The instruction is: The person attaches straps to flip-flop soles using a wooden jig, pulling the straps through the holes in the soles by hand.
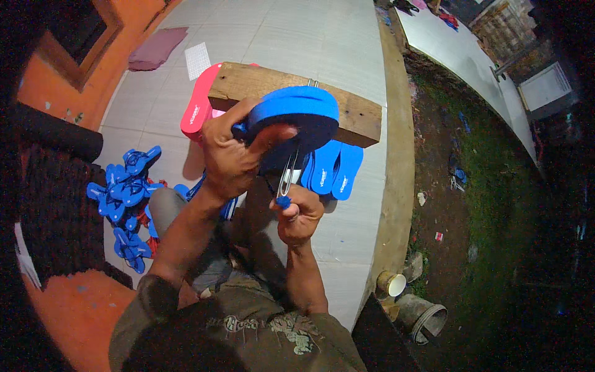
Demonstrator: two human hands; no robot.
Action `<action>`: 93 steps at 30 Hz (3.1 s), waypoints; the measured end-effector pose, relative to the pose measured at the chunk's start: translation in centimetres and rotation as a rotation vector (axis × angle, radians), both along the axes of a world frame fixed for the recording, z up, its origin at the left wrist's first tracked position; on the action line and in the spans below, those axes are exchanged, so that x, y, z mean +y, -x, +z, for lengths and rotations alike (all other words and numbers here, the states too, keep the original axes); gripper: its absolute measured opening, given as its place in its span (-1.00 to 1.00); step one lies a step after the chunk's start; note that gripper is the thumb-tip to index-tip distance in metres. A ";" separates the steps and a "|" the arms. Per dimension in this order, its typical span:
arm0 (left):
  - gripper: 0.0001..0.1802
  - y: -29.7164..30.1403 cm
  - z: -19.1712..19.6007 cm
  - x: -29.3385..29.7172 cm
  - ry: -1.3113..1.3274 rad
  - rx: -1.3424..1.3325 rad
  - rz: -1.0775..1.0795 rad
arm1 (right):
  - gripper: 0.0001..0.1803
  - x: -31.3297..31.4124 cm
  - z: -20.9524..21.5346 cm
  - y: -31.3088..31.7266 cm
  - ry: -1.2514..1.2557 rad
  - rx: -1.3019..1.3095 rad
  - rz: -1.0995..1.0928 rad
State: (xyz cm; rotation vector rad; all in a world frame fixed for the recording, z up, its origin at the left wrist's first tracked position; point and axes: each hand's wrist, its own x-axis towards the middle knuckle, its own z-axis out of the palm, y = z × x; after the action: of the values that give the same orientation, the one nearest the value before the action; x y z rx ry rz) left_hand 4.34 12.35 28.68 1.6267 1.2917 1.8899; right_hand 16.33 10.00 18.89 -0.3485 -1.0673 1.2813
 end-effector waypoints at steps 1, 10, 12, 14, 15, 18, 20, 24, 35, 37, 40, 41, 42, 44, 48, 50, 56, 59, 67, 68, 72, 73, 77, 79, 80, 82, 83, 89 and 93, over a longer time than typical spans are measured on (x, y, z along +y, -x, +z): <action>-0.66 -0.1 -0.3 0.1 -0.014 -0.019 0.002 | -0.62 -0.1 -0.1 0.1 0.021 0.004 0.002; -0.69 0.0 0.0 -0.2 0.023 0.021 0.048 | -0.60 -0.6 0.6 -1.0 0.170 -0.127 0.122; -0.69 -0.1 0.0 -0.3 0.049 -0.005 0.057 | -0.61 -0.6 1.1 -1.4 0.220 -0.163 0.174; -0.67 -0.3 -0.1 -0.2 0.083 -0.064 0.049 | -0.62 -0.5 1.0 -1.3 0.204 -0.158 0.171; -0.67 -0.5 0.0 -0.3 0.090 -0.064 0.045 | -0.62 -0.5 0.9 -1.2 0.196 -0.154 0.169; -0.67 -0.3 0.2 -0.3 0.095 -0.055 0.053 | -0.63 -0.5 0.6 -1.0 0.201 -0.179 0.121; -0.67 -0.2 0.1 -0.4 0.086 -0.033 0.062 | -0.63 -0.3 2.0 -1.2 0.285 -0.159 0.195; -0.67 -0.3 -0.2 -0.3 0.094 -0.134 0.028 | -0.62 0.3 4.9 -2.8 0.381 -0.338 0.285; -0.56 0.4 -0.8 -1.6 0.165 -0.343 -0.222 | -0.62 1.4 9.4 -2.7 0.042 -0.448 -0.274; -0.56 0.3 0.0 -1.4 0.140 -0.301 -0.260 | -0.67 2.1 9.5 -1.4 0.014 -0.643 -0.142; -0.58 0.5 0.6 -1.5 0.196 -0.251 -0.283 | -0.73 2.7 9.5 -0.5 -0.004 -0.616 -0.239; -0.59 0.6 0.4 -1.3 0.182 -0.247 -0.225 | -0.73 2.7 8.9 0.1 -0.100 -0.638 -0.320; -0.59 0.9 0.2 -0.5 0.168 -0.241 -0.168 | -0.73 2.9 9.2 0.5 -0.040 -0.615 -0.268; -0.61 0.5 0.8 -1.7 0.114 -0.039 0.179 | -0.78 2.5 10.8 0.8 -0.020 -0.585 -0.192; -0.61 0.8 1.6 -3.1 -0.132 -0.144 -0.033 | -0.81 5.0 13.0 1.3 -0.344 -0.600 -0.348; -0.60 -0.5 -2.6 -12.4 0.159 -0.183 -0.053 | -0.80 -5.0 7.9 -1.8 -0.214 -0.737 -0.223; -0.51 0.6 -1.3 -8.4 0.094 0.024 -0.249 | -0.72 -4.3 8.7 -5.1 0.224 -0.496 0.199; -0.56 0.3 -2.9 -9.2 0.244 0.117 -0.244 | -0.73 -4.1 6.3 -5.1 0.199 -0.495 0.152; -0.65 2.6 0.5 -6.1 0.087 0.397 -0.291 | -0.73 1.4 7.6 -2.5 -0.371 -0.303 0.067; -0.68 2.5 0.2 -5.9 0.006 0.333 -0.292 | -0.76 1.8 8.0 -2.4 -0.416 -0.329 0.036; -0.78 2.2 -0.7 -4.8 -0.176 0.266 -0.252 | -0.83 3.7 8.6 -2.9 -0.618 -0.408 0.016; -0.78 2.1 -0.6 -4.7 -0.190 0.260 -0.240 | -0.85 3.8 8.8 -3.0 -0.596 -0.416 0.025; -0.79 2.0 -0.7 -4.0 -0.213 0.266 -0.234 | -0.88 3.9 9.0 -3.3 -0.551 -0.416 0.057; -0.78 2.0 -0.7 -4.0 -0.198 0.274 -0.226 | -0.87 3.9 9.1 -3.3 -0.495 -0.395 0.069; -0.79 2.1 -0.4 -4.0 -0.131 0.309 -0.205 | -0.85 3.9 9.4 -3.3 -0.439 -0.381 0.075; -0.79 2.1 1.1 -4.2 -0.003 0.372 -0.177 | -0.77 3.6 8.9 -3.0 -0.254 -0.244 0.045; -0.81 1.7 2.4 -3.9 0.070 0.391 -0.088 | -0.77 3.2 8.8 -2.8 -0.195 -0.351 -0.163; -0.77 2.0 1.2 -0.6 0.289 0.635 0.217 | -0.68 7.0 9.6 0.1 -0.247 -0.466 -0.432; -0.75 7.1 -4.7 -7.2 0.680 0.651 -0.189 | -0.69 6.6 10.7 -0.2 -0.052 -0.393 -0.215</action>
State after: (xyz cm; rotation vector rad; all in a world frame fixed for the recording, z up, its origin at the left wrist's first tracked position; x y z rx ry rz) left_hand -2.74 5.18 23.93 1.9081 1.6847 0.6702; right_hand 16.56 16.64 29.62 -0.6766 -1.3504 1.0120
